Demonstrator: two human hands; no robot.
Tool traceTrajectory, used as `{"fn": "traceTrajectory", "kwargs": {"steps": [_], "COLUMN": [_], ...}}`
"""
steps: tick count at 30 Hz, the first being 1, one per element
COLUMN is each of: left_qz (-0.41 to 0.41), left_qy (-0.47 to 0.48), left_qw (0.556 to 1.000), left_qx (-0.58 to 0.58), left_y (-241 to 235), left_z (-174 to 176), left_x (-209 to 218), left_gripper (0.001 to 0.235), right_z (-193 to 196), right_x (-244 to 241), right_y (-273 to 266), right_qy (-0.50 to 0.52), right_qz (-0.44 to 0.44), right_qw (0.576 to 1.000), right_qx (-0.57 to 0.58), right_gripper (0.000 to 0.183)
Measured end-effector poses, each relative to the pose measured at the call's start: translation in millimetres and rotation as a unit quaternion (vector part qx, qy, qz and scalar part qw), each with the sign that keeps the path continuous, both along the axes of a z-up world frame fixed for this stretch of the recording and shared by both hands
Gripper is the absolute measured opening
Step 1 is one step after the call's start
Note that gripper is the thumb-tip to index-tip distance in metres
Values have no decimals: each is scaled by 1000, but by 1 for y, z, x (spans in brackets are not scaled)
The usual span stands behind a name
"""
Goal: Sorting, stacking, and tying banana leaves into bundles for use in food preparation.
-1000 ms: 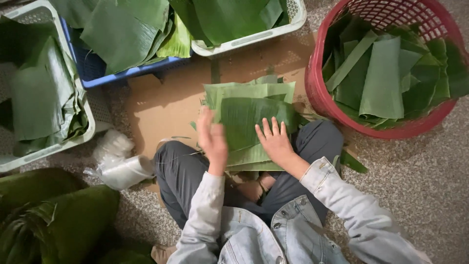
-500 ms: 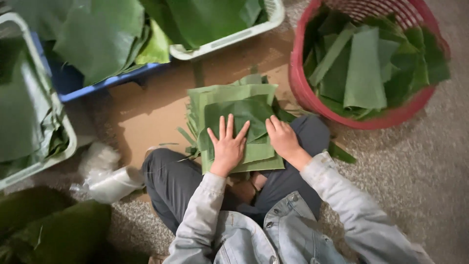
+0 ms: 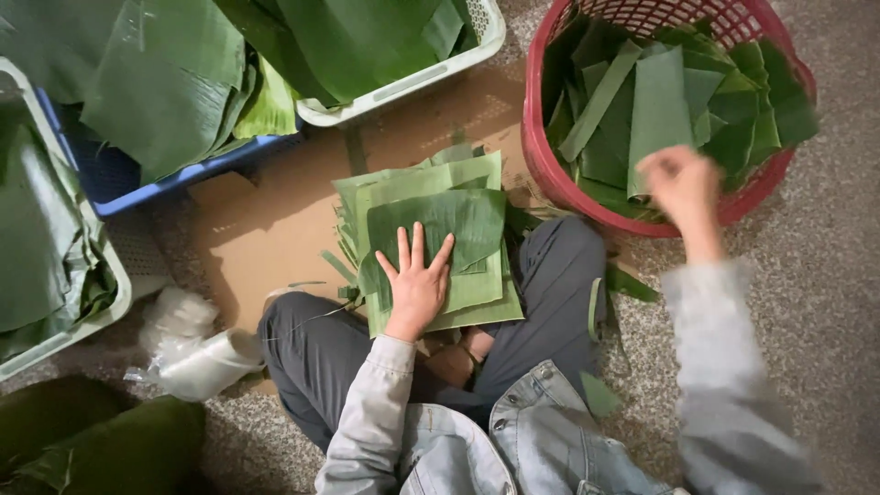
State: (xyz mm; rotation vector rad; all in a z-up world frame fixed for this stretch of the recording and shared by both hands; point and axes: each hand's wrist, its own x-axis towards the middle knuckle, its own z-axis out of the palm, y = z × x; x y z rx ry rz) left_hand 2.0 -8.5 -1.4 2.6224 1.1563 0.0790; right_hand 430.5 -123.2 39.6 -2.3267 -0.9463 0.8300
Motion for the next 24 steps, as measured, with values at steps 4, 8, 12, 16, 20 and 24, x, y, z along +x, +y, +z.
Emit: {"fn": "traceTrajectory", "kwargs": {"steps": [4,8,12,16,20,24], "left_qz": [-33,-30,45,78,59,222], "left_qy": [-109,-232,-339,-412,-445,-578], "left_qw": [993,971,925,856,826,214], "left_qx": [38,-43,-166,-303,-340,-756], "left_y": [0,1,5,11,13,20], "left_z": [-25,-15,-7,7,8,-47], "left_x": [0,0,0,-5,-10,-27], "left_gripper": [58,47,26,41,72,73], "right_z": [-117,-99,10,104,76,75], "right_x": [109,97,-15,-117,-139,-175], "right_y": [-2,6,11,8,-20,-4], "right_qy": [-327,-373,-265,103,457,330], "right_qz": [-77,-55,-35,15,87,92], "right_qw": [933,911,916,880,739,871], "right_qx": [-131,-166,298,463,488,352], "right_gripper": [50,21,15,21,45,18]}}
